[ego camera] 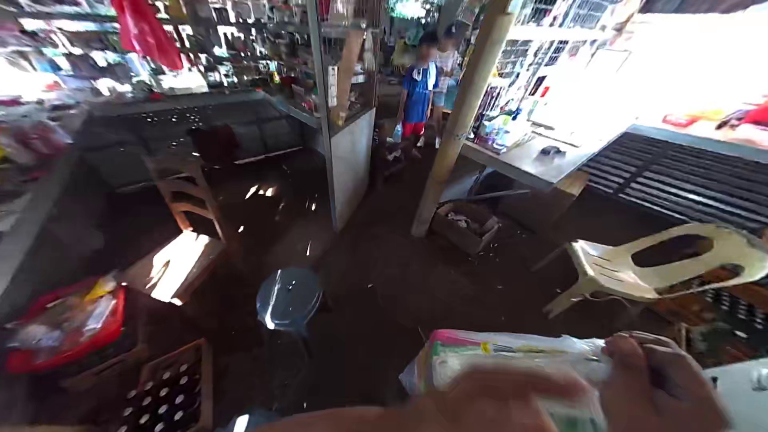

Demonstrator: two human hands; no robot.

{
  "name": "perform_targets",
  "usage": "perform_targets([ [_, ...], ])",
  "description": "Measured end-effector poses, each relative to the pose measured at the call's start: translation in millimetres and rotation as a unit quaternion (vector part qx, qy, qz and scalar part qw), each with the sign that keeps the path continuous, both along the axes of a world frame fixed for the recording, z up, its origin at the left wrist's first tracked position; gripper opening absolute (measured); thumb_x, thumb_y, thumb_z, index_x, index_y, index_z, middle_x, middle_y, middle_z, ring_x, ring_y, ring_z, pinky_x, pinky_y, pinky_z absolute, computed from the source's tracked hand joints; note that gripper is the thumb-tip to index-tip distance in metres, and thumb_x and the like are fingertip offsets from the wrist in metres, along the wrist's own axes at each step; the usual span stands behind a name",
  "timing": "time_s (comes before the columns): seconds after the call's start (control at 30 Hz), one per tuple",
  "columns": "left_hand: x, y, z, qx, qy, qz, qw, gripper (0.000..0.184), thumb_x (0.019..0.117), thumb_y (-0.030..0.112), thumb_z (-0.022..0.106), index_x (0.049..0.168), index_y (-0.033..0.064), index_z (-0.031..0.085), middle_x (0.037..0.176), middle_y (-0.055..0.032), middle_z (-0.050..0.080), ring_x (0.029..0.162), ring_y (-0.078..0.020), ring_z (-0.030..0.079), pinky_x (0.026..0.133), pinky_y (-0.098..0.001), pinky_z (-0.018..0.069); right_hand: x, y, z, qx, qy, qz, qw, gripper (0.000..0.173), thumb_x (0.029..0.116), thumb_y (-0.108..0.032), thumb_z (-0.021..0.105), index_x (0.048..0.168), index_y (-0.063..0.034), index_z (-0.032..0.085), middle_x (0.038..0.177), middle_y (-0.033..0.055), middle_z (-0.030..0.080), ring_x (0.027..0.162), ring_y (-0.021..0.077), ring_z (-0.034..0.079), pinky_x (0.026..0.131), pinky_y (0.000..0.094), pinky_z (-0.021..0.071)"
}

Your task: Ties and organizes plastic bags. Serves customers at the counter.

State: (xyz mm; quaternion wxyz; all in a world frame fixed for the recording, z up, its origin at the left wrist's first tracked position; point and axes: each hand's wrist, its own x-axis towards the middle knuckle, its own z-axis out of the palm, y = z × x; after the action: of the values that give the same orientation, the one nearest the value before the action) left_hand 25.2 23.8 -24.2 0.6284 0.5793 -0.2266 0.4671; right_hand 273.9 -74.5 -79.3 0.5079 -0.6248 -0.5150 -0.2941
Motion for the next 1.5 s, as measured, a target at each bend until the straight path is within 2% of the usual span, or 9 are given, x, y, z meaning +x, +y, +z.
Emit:
perform_targets([
  [0.13,91.4,95.2,-83.6,0.125,0.302,0.186,0.927,0.067,0.0965,0.035,0.067,0.143,-0.0102,0.049,0.148,-0.0259,0.051,0.139,-0.0299,0.05,0.115,-0.0431,0.0415,40.3,91.5,-10.5,-0.002,-0.006,0.001,1.0,0.047,0.1069,-0.032,0.053,0.077,0.0044,0.059,0.073,0.0162,0.062,0.073,0.0174,0.064,0.073,0.0286,0.0546],
  [0.27,169.6,165.5,-100.5,0.216,0.538,0.167,0.797,0.087,0.0892,0.038,0.078,0.155,-0.0019,0.037,0.155,-0.0221,0.047,0.148,-0.0353,0.039,0.124,-0.0569,0.0219,72.9,193.2,-24.1,-0.028,0.016,0.044,0.999,0.041,0.1019,-0.026,0.057,0.072,0.0016,0.061,0.067,0.0128,0.062,0.066,0.0184,0.063,0.069,0.0307,0.0544],
  [0.5,264.6,329.4,-149.9,0.133,0.458,0.253,0.842,0.027,0.1013,0.013,0.057,0.102,-0.0105,0.069,0.084,-0.0213,0.07,0.078,-0.0317,0.069,0.076,-0.0487,0.056,157.0,350.6,-32.8,-0.245,0.222,0.132,0.934,0.032,0.0995,-0.023,0.06,0.081,0.002,0.065,0.07,0.0049,0.06,0.064,0.0082,0.056,0.062,0.0272,0.0465],
  [0.6,291.8,396.4,-146.2,0.114,0.495,0.215,0.834,0.03,0.1021,0.017,0.059,0.11,-0.0101,0.069,0.088,-0.0217,0.071,0.082,-0.0307,0.07,0.079,-0.048,0.0559,209.1,410.7,-29.3,-0.336,0.302,0.186,0.872,0.027,0.1015,-0.024,0.06,0.096,0.0019,0.065,0.08,0.0036,0.063,0.071,0.0068,0.058,0.068,0.0274,0.0493],
  [0.73,323.3,477.8,-128.2,0.136,0.521,0.257,0.803,0.032,0.1029,0.018,0.058,0.12,-0.0078,0.067,0.094,-0.0225,0.072,0.085,-0.0341,0.072,0.081,-0.0527,0.0566,252.9,471.9,-48.9,-0.192,0.218,0.124,0.949,0.032,0.0988,-0.022,0.06,0.116,0.0044,0.067,0.118,0.0197,0.067,0.114,0.03,0.062,0.099,0.0452,0.0502],
  [0.9,367.4,570.0,-113.4,0.171,0.556,0.34,0.739,0.034,0.1019,0.024,0.061,0.119,-0.003,0.07,0.091,-0.0223,0.073,0.084,-0.0392,0.072,0.08,-0.0581,0.0557,280.2,571.0,-30.8,-0.202,0.046,0.123,0.97,0.027,0.0955,-0.013,0.059,0.114,-0.0016,0.074,0.116,0.0175,0.071,0.109,0.0389,0.066,0.09,0.0563,0.0527],
  [1.2,426.6,692.2,-146.4,0.057,0.544,0.398,0.736,0.044,0.098,0.025,0.067,0.134,-0.0003,0.062,0.107,-0.0206,0.074,0.093,-0.0364,0.073,0.084,-0.0556,0.0572,385.3,784.7,4.2,-0.55,0.002,0.439,0.71,0.028,0.104,-0.015,0.058,0.122,0.0029,0.07,0.121,0.0214,0.068,0.12,0.0364,0.06,0.106,0.0536,0.0428],
  [1.33,432.3,726.7,-155.0,-0.005,0.552,0.369,0.748,0.067,0.0955,0.026,0.069,0.151,-0.0014,0.044,0.094,-0.0193,0.074,0.082,-0.0318,0.072,0.079,-0.0513,0.0576,392.3,821.9,-17.9,-0.558,0.043,0.445,0.699,0.034,0.097,-0.019,0.069,0.123,0.003,0.068,0.122,0.0212,0.067,0.121,0.038,0.058,0.104,0.0571,0.0426],
  [1.5,442.2,771.5,-171.0,-0.023,0.48,0.331,0.812,0.081,0.0925,0.025,0.072,0.154,-0.008,0.032,0.075,-0.0095,0.068,0.062,-0.0153,0.062,0.066,-0.0346,0.0562,394.7,849.0,-40.7,-0.526,0.228,0.451,0.683,0.052,0.0928,0.0,0.061,0.143,0.0033,0.05,0.111,0.0112,0.067,0.095,0.0108,0.065,0.087,0.0263,0.0545],
])
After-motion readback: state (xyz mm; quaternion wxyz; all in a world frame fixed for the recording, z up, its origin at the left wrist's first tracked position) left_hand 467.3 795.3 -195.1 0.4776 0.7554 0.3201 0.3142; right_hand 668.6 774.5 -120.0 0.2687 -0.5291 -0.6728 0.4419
